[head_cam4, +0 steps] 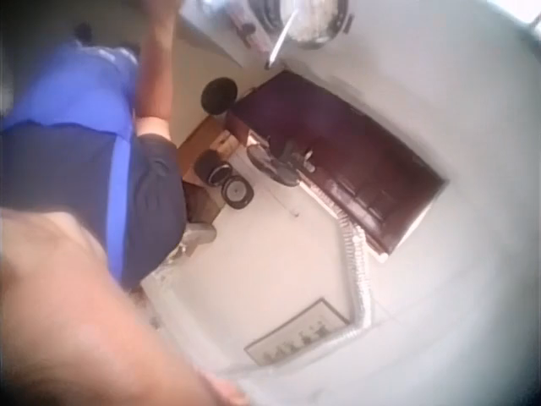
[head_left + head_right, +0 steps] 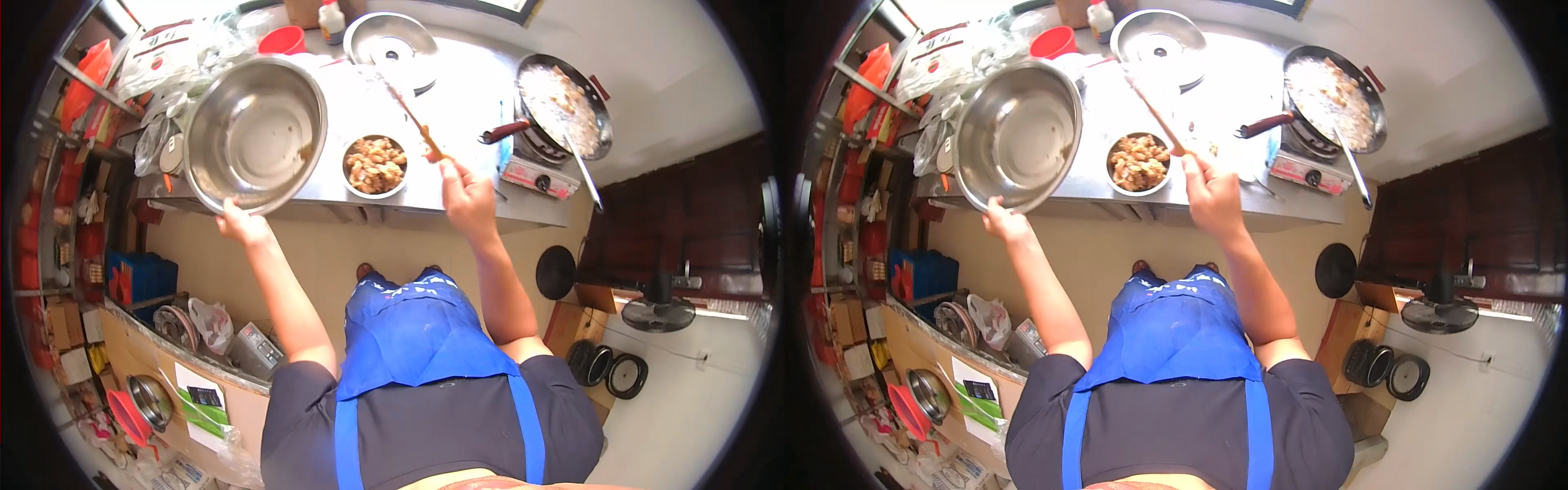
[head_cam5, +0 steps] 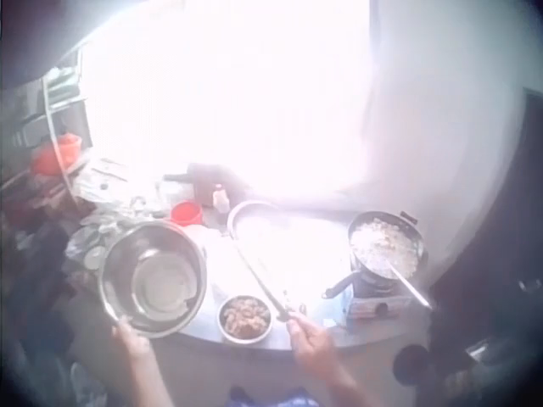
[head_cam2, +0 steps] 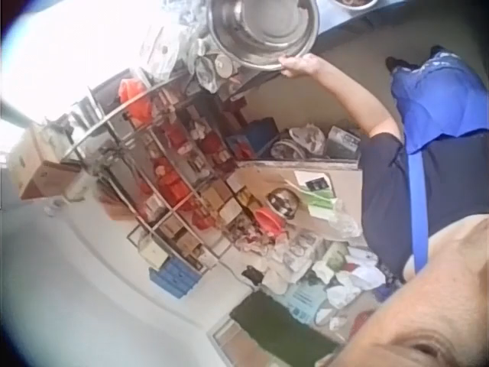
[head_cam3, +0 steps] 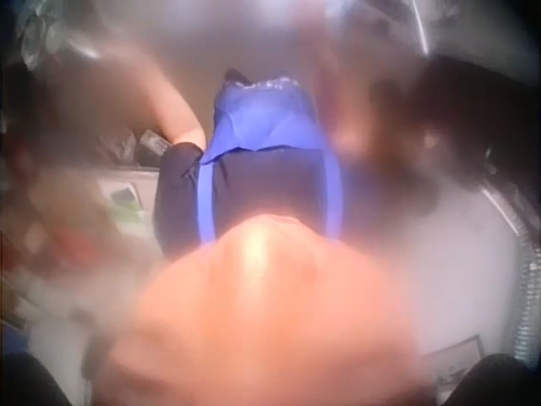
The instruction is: The person transfers food pieces into a bowl using chopsticks, then stirs a mixture in a pan on a stove with a spatula.
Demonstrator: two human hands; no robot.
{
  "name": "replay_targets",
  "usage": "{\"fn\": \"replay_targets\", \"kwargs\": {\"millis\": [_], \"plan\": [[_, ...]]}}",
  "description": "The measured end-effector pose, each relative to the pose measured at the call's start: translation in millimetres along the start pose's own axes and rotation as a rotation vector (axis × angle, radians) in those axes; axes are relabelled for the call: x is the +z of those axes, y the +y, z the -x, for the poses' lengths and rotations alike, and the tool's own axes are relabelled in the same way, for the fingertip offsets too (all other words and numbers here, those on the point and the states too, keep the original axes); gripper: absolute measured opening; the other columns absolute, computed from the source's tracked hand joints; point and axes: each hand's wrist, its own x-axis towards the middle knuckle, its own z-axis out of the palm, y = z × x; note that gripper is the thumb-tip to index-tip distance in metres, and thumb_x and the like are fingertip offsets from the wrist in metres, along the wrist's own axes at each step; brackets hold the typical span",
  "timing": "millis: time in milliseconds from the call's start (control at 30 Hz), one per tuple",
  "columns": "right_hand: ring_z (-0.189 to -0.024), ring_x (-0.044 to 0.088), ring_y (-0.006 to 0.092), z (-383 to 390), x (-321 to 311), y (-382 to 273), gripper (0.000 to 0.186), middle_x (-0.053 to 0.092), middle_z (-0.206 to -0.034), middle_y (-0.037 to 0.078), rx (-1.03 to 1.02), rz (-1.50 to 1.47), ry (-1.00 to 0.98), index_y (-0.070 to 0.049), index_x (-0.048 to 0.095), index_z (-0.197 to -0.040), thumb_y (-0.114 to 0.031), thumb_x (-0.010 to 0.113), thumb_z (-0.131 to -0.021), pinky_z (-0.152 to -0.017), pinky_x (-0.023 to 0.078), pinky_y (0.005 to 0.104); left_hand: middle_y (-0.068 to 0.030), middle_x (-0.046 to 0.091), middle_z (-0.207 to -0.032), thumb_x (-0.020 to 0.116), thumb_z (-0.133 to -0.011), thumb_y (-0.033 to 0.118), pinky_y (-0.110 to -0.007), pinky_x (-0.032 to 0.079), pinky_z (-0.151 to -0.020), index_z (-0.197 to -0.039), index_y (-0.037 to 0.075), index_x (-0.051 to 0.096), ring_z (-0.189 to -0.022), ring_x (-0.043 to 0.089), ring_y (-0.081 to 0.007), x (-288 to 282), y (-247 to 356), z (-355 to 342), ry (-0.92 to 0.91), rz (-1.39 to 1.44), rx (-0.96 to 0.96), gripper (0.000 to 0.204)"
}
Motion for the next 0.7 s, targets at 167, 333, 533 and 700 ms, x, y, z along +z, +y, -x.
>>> {"fn": "replay_targets", "kwargs": {"millis": [167, 333, 533, 700], "plan": [[-0.046, 0.033, -0.0020, 9.5, 54.5, 57.0, 0.022, 0.040, -0.057, -0.012, 0.113, 0.027, -0.316, -0.002, 0.068, -0.108, -0.013, 0.051, -0.099, -0.042, 0.024, 0.0188, -0.0084, 0.059, -0.086, 0.059, -0.067, -0.002, -0.035, 0.048, -0.061, -0.083, -0.003, 0.056, -0.074, 0.058, -0.0209, -72.5, -35.2, -42.0, 0.092, 0.014, 0.036, 0.016], [-0.042, 0.035, 0.0016, 5.2, 84.9, 64.0, 0.022, 0.041, -0.053, -0.008, 0.314, -0.147, -0.250, -0.002, 0.064, -0.103, -0.015, 0.047, -0.101, -0.040, 0.028, 0.0192, -0.0074, 0.057, -0.079, 0.060, -0.065, -0.002, -0.034, 0.043, -0.054, -0.078, -0.002, 0.053, -0.063, 0.053, -0.0179, -92.8, -57.8, -58.6, 0.236, -0.116, -0.024, 0.015], [-0.045, 0.036, 0.0032, -1.4, 70.0, 67.5, 0.026, 0.042, -0.056, -0.006, 0.358, -0.174, -0.155, -0.001, 0.064, -0.108, -0.019, 0.046, -0.102, -0.042, 0.030, 0.0189, -0.0103, 0.060, -0.086, 0.059, -0.075, -0.001, -0.036, 0.050, -0.067, -0.094, -0.008, 0.056, -0.075, 0.058, -0.0194, -83.0, -76.4, -66.4, 0.147, -0.084, -0.064, 0.021], [-0.049, 0.035, 0.0010, -4.4, 68.8, 63.3, 0.026, 0.041, -0.059, -0.008, 0.301, -0.002, -0.169, -0.001, 0.063, -0.120, -0.014, 0.050, -0.101, -0.045, 0.026, 0.0180, -0.0081, 0.065, -0.095, 0.055, -0.076, -0.005, -0.031, 0.051, -0.068, -0.099, -0.005, 0.061, -0.078, 0.061, -0.0176, -35.9, -50.1, -54.6, -0.064, -0.094, 0.056, 0.024]]}}
